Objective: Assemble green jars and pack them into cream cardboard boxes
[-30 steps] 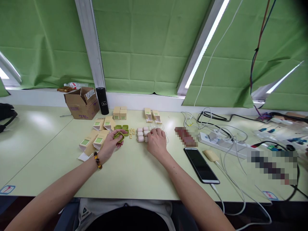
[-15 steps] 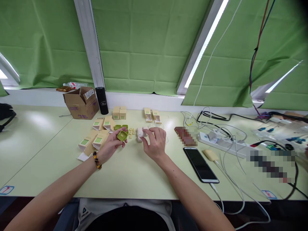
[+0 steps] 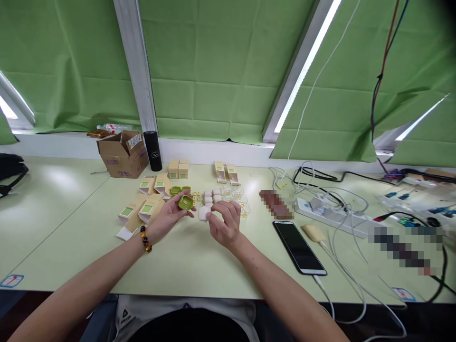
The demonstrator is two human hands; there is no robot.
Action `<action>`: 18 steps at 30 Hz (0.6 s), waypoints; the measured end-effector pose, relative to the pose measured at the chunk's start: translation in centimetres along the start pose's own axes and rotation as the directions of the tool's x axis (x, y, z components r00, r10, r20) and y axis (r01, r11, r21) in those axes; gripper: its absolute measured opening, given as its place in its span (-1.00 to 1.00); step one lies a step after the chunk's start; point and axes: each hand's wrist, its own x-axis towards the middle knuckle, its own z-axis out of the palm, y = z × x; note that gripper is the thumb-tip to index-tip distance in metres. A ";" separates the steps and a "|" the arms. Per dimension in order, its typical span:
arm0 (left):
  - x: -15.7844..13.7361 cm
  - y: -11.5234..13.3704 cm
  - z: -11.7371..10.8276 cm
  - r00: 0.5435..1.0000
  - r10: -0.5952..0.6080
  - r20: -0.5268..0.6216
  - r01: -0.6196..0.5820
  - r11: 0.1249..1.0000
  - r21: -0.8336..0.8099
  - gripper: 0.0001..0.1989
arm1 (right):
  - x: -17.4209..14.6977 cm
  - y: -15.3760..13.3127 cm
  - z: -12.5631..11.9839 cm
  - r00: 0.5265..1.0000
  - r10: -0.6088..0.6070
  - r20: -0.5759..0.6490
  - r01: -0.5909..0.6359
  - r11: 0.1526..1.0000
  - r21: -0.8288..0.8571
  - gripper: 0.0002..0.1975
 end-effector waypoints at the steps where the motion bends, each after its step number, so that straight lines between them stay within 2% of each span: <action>1: 0.0 0.0 0.0 1.000 0.005 -0.003 -0.005 1.000 0.018 -0.33 | 0.0 -0.1 0.1 1.000 -0.007 -0.013 0.007 1.000 0.001 -0.87; 4: -0.1 0.0 0.0 1.000 0.010 -0.011 -0.009 0.997 0.076 -0.32 | 0.1 -0.4 0.1 0.995 -0.021 -0.101 0.025 0.999 0.042 -0.86; 6: -0.1 0.0 0.1 1.000 0.014 -0.019 -0.012 0.994 0.112 -0.33 | 0.5 -0.8 0.0 0.980 -0.016 -0.196 0.042 0.991 0.129 -0.84; 8: -0.1 0.1 0.2 0.999 0.032 -0.029 -0.028 0.992 0.127 -0.34 | 0.8 -1.3 -0.1 0.963 0.025 -0.270 0.047 0.964 0.260 -0.78; 10: 0.0 0.2 0.3 0.998 0.052 -0.038 -0.047 0.991 0.122 -0.33 | 1.2 -1.9 -0.1 0.954 0.116 -0.276 0.003 0.918 0.397 -0.75; 12: 0.0 0.1 0.3 0.997 0.059 -0.052 -0.053 0.991 0.120 -0.34 | 1.4 -2.3 -0.1 0.950 0.233 -0.210 -0.095 0.852 0.515 -0.76; 14: 0.1 -0.1 0.1 0.995 0.052 -0.082 -0.041 0.989 0.140 -0.41 | 1.5 -2.5 0.0 0.930 0.353 -0.101 -0.218 0.751 0.623 -0.72; 16: 0.2 -0.3 0.0 0.993 0.045 -0.110 -0.027 0.986 0.165 -0.45 | 1.5 -2.5 0.2 0.893 0.449 0.022 -0.323 0.607 0.726 -0.66; 18: 0.3 -0.6 -0.2 0.991 0.046 -0.127 -0.023 0.983 0.180 -0.46 | 1.6 -2.4 0.5 0.859 0.493 0.140 -0.390 0.453 0.802 -0.61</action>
